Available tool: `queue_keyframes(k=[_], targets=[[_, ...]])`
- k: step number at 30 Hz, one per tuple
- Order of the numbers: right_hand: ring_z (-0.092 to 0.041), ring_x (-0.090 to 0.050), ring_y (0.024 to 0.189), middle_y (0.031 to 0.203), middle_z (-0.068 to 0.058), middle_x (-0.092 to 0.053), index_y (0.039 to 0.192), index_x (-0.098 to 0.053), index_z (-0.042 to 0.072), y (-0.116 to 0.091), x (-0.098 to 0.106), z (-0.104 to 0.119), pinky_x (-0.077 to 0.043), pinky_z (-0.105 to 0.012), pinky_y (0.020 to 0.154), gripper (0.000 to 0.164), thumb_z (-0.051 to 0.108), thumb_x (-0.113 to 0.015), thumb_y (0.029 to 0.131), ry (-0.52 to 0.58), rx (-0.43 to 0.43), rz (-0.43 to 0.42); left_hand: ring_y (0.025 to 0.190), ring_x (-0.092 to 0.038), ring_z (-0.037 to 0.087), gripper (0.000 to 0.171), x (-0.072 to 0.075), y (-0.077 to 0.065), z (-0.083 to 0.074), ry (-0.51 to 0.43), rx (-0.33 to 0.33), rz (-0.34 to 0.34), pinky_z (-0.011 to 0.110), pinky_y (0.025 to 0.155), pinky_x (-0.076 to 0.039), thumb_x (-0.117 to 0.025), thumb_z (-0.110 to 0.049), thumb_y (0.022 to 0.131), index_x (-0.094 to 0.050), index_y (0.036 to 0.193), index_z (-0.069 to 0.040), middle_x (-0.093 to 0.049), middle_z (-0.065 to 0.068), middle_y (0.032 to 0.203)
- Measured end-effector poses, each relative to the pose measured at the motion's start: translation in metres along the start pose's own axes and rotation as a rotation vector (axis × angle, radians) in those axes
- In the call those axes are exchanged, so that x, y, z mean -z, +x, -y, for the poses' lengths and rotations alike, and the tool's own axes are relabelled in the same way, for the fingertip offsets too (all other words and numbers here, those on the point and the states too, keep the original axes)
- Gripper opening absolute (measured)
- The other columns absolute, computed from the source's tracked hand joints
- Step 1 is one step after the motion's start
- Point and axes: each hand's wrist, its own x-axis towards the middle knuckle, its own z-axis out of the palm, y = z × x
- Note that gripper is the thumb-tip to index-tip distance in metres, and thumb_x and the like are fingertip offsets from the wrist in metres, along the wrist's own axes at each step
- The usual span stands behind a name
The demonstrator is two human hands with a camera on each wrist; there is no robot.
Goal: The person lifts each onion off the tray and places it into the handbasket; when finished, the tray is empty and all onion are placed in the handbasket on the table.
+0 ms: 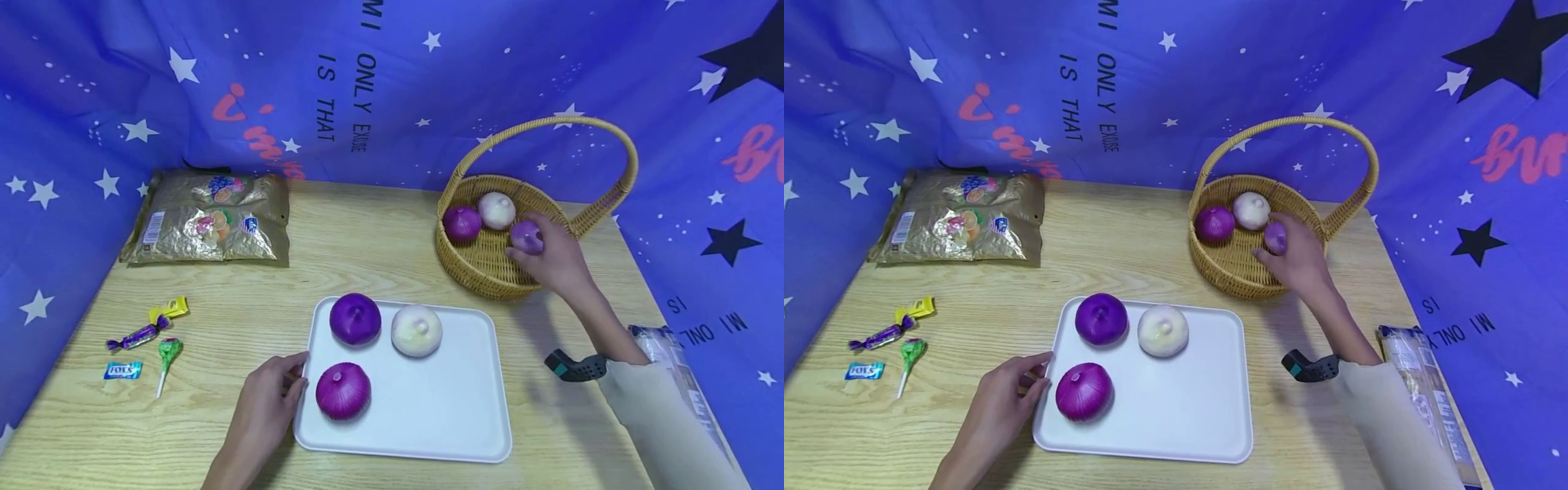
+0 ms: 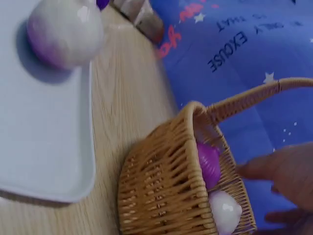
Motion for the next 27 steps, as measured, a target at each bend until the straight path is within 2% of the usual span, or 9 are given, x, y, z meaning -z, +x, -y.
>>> queue_keyframes(k=[7, 14, 19, 23, 26, 27], targets=[[-0.027, -0.043, 0.113, 0.122, -0.005, -0.046, 0.126, -0.045, 0.018, -0.020, -0.010, 0.024, -0.039, -0.043, 0.091, 0.058, 0.026, -0.069, 0.074, 0.210, 0.149, -0.062, 0.069, -0.057, 0.008, 0.036, -0.001, 0.000, 0.001, -0.003, 0.003, -0.007, 0.012, 0.057, -0.046, -0.067, 0.002, 0.073, -0.062, 0.107, -0.006, -0.059, 0.001, 0.082], [-0.014, -0.041, 0.116, 0.129, 0.010, -0.039, 0.125, -0.044, 0.026, -0.044, -0.026, 0.049, -0.046, -0.031, 0.084, 0.058, 0.030, -0.069, 0.074, 0.274, 0.211, -0.026, 0.070, -0.057, 0.008, 0.036, -0.001, 0.000, 0.000, 0.000, 0.001, -0.008, 0.012, 0.057, -0.046, -0.067, 0.002, 0.073, -0.062, 0.108, -0.006, -0.059, 0.001, 0.083], [-0.013, -0.038, 0.119, 0.130, 0.007, -0.040, 0.125, -0.045, 0.025, -0.055, -0.036, 0.063, -0.040, -0.034, 0.092, 0.059, 0.027, -0.071, 0.072, 0.292, 0.288, 0.018, 0.069, -0.057, 0.008, 0.036, 0.001, 0.000, 0.000, 0.005, 0.003, -0.011, 0.012, 0.057, -0.046, -0.067, 0.002, 0.073, -0.062, 0.108, -0.007, -0.059, 0.001, 0.083], [-0.017, -0.036, 0.121, 0.133, -0.001, -0.037, 0.126, -0.046, 0.016, -0.065, -0.044, 0.079, -0.041, -0.036, 0.091, 0.060, 0.020, -0.072, 0.072, 0.358, 0.330, 0.115, 0.070, -0.057, 0.008, 0.036, 0.000, 0.000, 0.000, 0.002, 0.014, -0.004, 0.013, 0.057, -0.046, -0.066, 0.002, 0.073, -0.062, 0.108, -0.007, -0.059, 0.001, 0.083], [-0.021, -0.037, 0.120, 0.135, -0.006, -0.034, 0.126, -0.044, 0.010, -0.073, -0.055, 0.086, -0.046, -0.037, 0.084, 0.063, 0.013, -0.073, 0.070, 0.452, 0.344, 0.213, 0.070, -0.057, 0.008, 0.036, -0.001, 0.001, 0.000, 0.007, 0.023, 0.003, 0.012, 0.057, -0.046, -0.067, 0.001, 0.073, -0.062, 0.108, -0.007, -0.059, 0.001, 0.083], [-0.021, -0.037, 0.120, 0.134, -0.006, -0.034, 0.125, -0.045, 0.010, -0.075, -0.060, 0.087, -0.046, -0.037, 0.083, 0.063, 0.014, -0.074, 0.069, 0.446, 0.353, 0.226, 0.070, -0.057, 0.008, 0.036, -0.001, 0.001, 0.000, 0.008, 0.023, 0.003, 0.013, 0.057, -0.046, -0.067, 0.001, 0.073, -0.062, 0.108, -0.007, -0.059, 0.001, 0.083]])
